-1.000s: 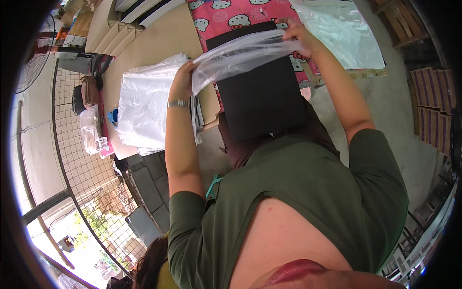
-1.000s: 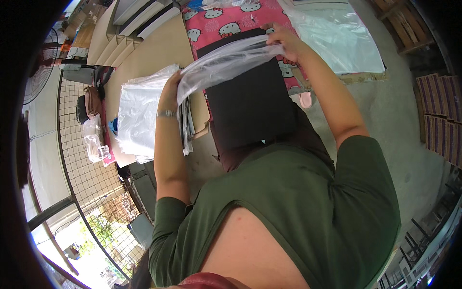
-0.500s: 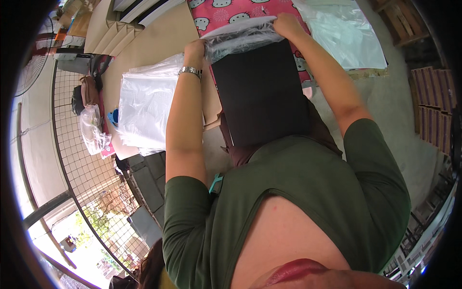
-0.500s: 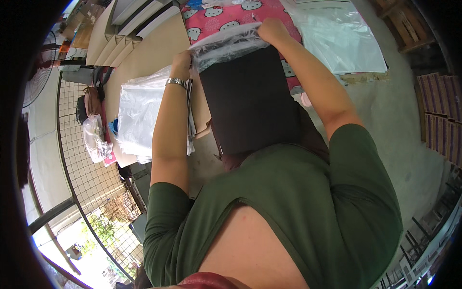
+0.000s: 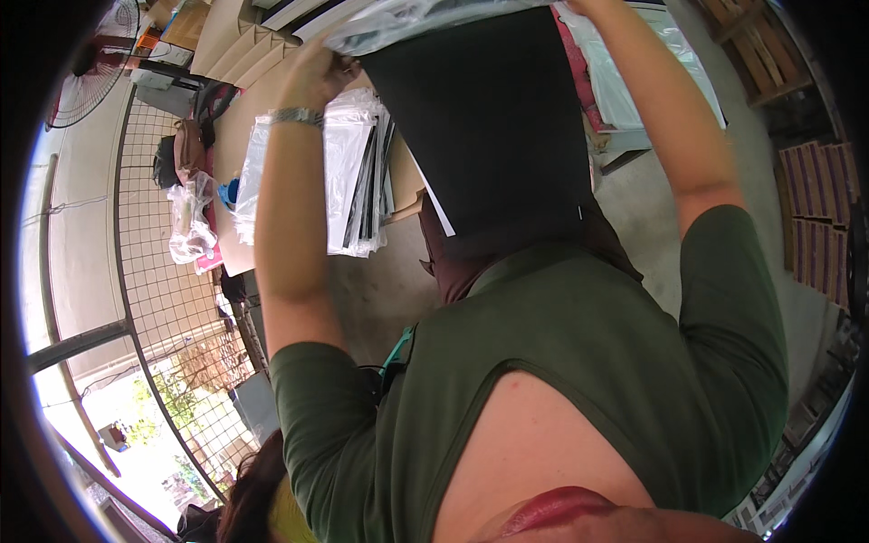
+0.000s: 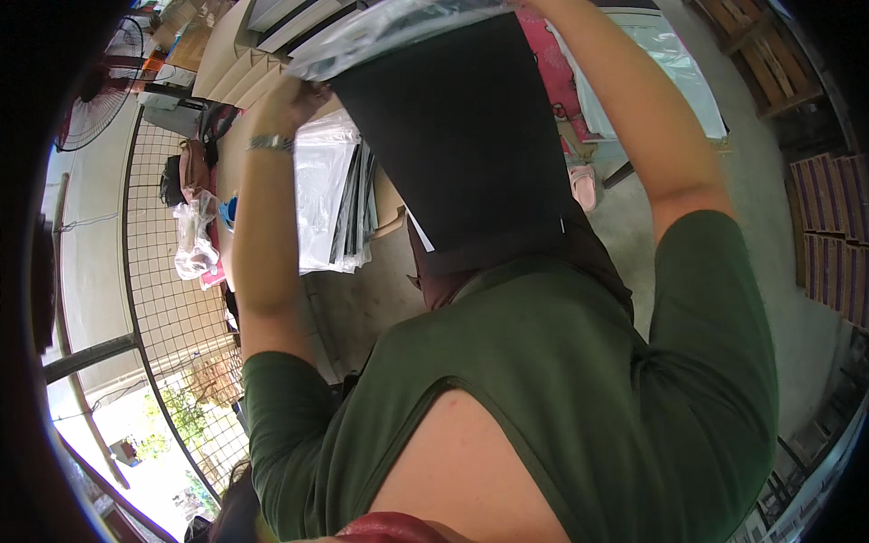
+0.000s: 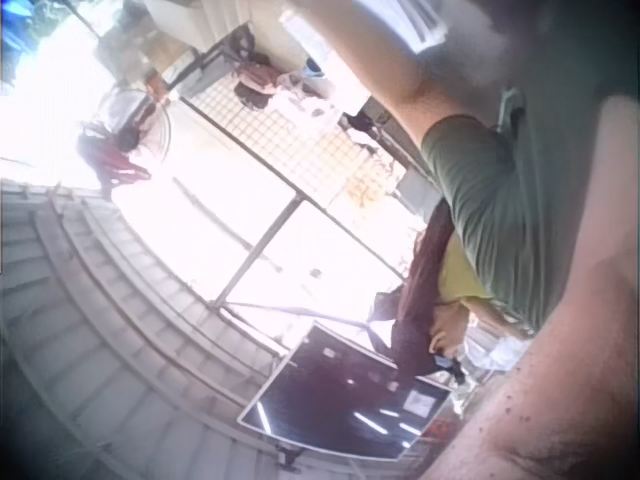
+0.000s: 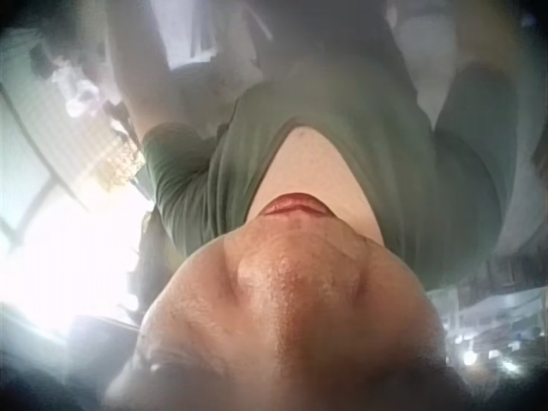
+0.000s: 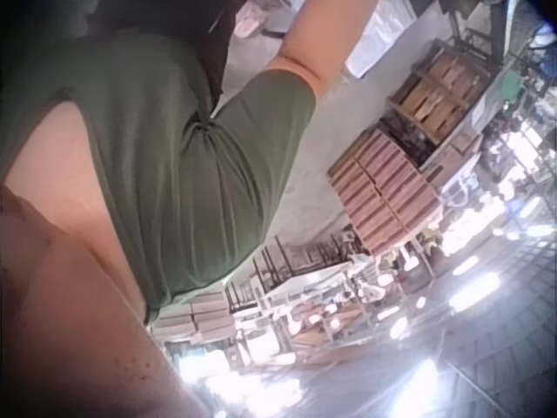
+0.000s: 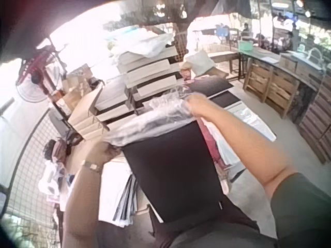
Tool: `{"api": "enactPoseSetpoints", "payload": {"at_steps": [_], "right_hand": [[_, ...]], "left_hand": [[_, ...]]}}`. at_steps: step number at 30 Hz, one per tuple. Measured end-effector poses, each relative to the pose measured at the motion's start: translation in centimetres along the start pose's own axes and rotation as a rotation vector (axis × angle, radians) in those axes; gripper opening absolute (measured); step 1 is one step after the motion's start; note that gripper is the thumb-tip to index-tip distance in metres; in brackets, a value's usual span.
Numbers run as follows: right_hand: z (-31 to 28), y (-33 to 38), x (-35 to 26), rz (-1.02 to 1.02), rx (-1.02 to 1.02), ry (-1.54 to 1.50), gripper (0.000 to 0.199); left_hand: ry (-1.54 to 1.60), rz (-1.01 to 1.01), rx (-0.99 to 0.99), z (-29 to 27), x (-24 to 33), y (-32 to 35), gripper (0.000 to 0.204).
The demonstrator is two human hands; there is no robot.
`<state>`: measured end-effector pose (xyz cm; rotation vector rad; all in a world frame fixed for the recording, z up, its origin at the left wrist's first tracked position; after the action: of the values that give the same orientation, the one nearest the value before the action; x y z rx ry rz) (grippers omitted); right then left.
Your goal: The person packages flat black and white boards into clear plastic bags by hand. They pick up a board, slide it into a bag, and set the packaged item onto a stack.
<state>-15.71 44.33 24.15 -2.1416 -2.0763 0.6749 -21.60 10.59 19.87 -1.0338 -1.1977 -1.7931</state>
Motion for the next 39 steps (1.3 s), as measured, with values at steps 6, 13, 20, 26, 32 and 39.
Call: {"api": "enactPoseSetpoints", "payload": {"at_steps": [6,13,20,26,32,39], "right_hand": [[3.5,0.5,2.2,-0.211,0.049,0.272,0.018],[-14.9,8.5,-4.2,0.046,-0.055,-1.47,0.021],[-9.3,14.1,-4.1,0.39,-0.176,-1.879,0.036],[7.0,19.6,4.0,0.442,-0.417,-1.892,0.023],[16.5,26.3,5.6,0.832,-0.333,-1.797,0.027],[3.9,24.4,-0.5,0.169,-0.203,-0.848,0.034]], "left_hand": [[0.098,-0.201,-0.162,1.1,-2.0,-2.5,0.013],[0.093,-0.118,-0.342,6.5,7.9,15.8,0.03],[0.174,-0.153,-0.583,2.4,1.1,12.9,0.012],[0.023,-0.39,-0.36,-1.2,-8.8,6.1,0.007],[0.016,-0.431,-0.102,-5.7,-23.1,5.3,0.005],[-0.103,0.856,0.015,0.3,-11.1,17.0,0.039]]}}
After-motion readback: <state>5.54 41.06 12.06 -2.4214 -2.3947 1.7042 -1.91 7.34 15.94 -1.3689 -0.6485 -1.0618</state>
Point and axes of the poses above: each hand's wrist, its own y-axis away from the middle knuckle, its own z-axis out of the palm, x = y × z, the point moved 6 cm from there along -y, towards the middle knuckle, and after that the axes turned 3 degrees about y, right-handed, at the moved point
